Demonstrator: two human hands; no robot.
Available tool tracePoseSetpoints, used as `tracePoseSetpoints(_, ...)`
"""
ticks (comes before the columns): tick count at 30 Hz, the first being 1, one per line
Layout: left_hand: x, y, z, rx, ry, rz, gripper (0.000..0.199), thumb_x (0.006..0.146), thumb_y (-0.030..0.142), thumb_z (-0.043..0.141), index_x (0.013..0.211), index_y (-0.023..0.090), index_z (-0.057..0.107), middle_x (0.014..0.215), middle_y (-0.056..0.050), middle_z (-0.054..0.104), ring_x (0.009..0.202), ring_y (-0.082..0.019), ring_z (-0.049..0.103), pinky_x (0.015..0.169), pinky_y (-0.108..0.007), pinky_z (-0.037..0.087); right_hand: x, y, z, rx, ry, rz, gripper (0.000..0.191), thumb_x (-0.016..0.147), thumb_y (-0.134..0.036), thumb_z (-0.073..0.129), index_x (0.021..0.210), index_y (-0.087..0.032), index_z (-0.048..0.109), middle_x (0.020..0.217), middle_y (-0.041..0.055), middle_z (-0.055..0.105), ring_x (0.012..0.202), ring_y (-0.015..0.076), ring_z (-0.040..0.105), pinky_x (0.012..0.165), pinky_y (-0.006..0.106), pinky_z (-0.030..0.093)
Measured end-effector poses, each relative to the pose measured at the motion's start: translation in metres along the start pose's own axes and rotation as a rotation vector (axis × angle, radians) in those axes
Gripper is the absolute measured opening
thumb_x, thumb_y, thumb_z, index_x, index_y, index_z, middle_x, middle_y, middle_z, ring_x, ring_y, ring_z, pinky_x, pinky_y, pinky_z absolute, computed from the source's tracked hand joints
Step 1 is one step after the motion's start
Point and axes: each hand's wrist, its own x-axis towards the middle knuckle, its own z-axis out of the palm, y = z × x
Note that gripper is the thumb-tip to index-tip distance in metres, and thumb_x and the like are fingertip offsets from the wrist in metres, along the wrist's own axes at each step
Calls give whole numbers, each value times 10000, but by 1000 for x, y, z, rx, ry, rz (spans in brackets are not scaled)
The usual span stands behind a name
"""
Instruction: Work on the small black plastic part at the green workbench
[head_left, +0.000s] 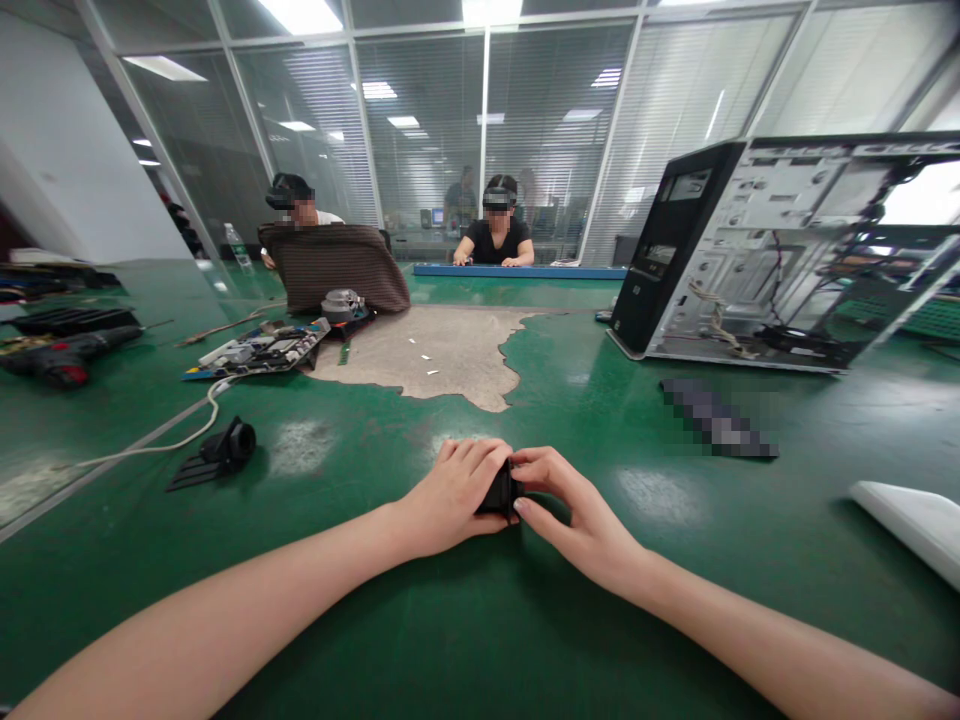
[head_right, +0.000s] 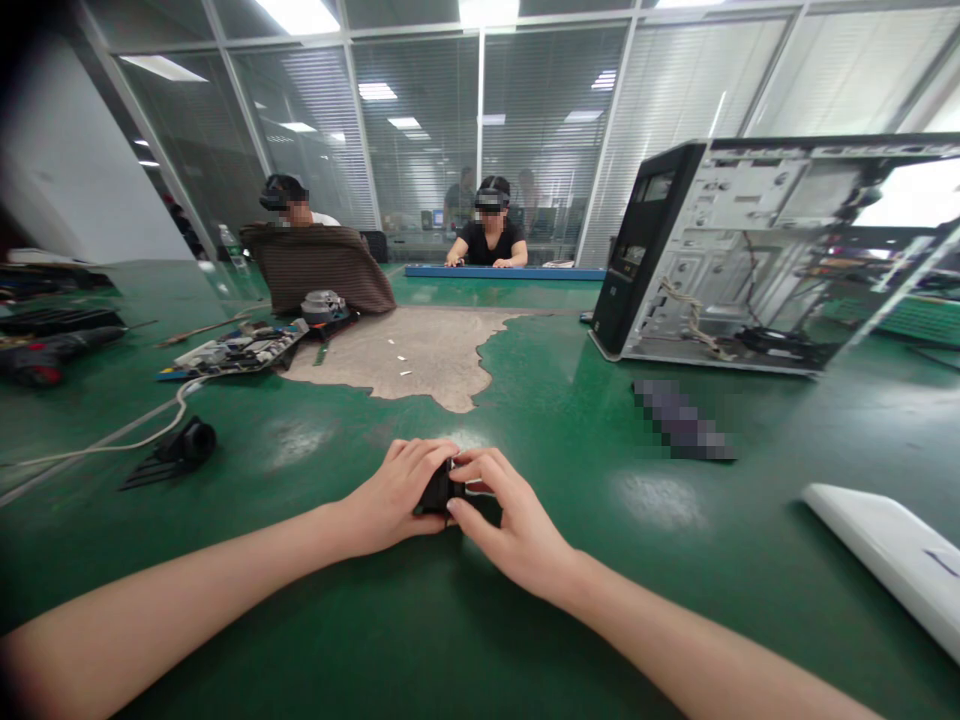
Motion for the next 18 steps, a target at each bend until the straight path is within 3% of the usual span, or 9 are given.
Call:
tracePoseSetpoints(3, 0, 0, 0, -7, -1, -1, 597, 753, 332, 611, 1215, 157, 275, 1217, -123, 455, 1050, -277, 433, 846, -408, 324, 1, 2, 1, 13, 16, 4, 144, 822, -163, 502, 952, -225, 494, 1071, 55, 488, 1016, 183, 514, 859, 355, 486)
tracePoseSetpoints(7, 1, -1, 1, -10, -3, -10, 601, 750, 329, 613, 1216, 160, 273, 1215, -123, 458, 1048, -279, 436, 848, -409, 321, 2, 4, 3, 57, 9, 72, 266, 816, -155, 508, 1063, -224, 436, 1057, 51, 498, 948, 169, 546, 827, 357, 506)
tracePoseSetpoints(12, 0, -1, 2, -13, 0, -6, 595, 752, 320, 601, 1221, 166, 269, 1216, -127, 456, 1053, -285, 434, 847, -413, 318, 1, 3, 2, 73, -76, 138, 275, 843, -170, 473, 1103, -219, 401, 1009, 44, 539, 879, 155, 581, 784, 339, 517)
tracePoseSetpoints(15, 0, -1, 1, -6, -5, -8, 601, 748, 314, 603, 1224, 162, 268, 1214, -129, 456, 1047, -285, 436, 843, -412, 320, 0, 2, 1, 40, -74, 100, 273, 831, -165, 492, 1082, -227, 405, 964, 32, 549, 867, 157, 579, 783, 338, 511)
tracePoseSetpoints(18, 0, -1, 1, 0, -5, -4, 612, 746, 319, 609, 1226, 154, 266, 1217, -131, 453, 1046, -283, 434, 842, -407, 319, 0, 1, 2, -51, -21, 6, 257, 799, -147, 527, 1029, -232, 451, 1047, 47, 515, 972, 181, 530, 831, 346, 485)
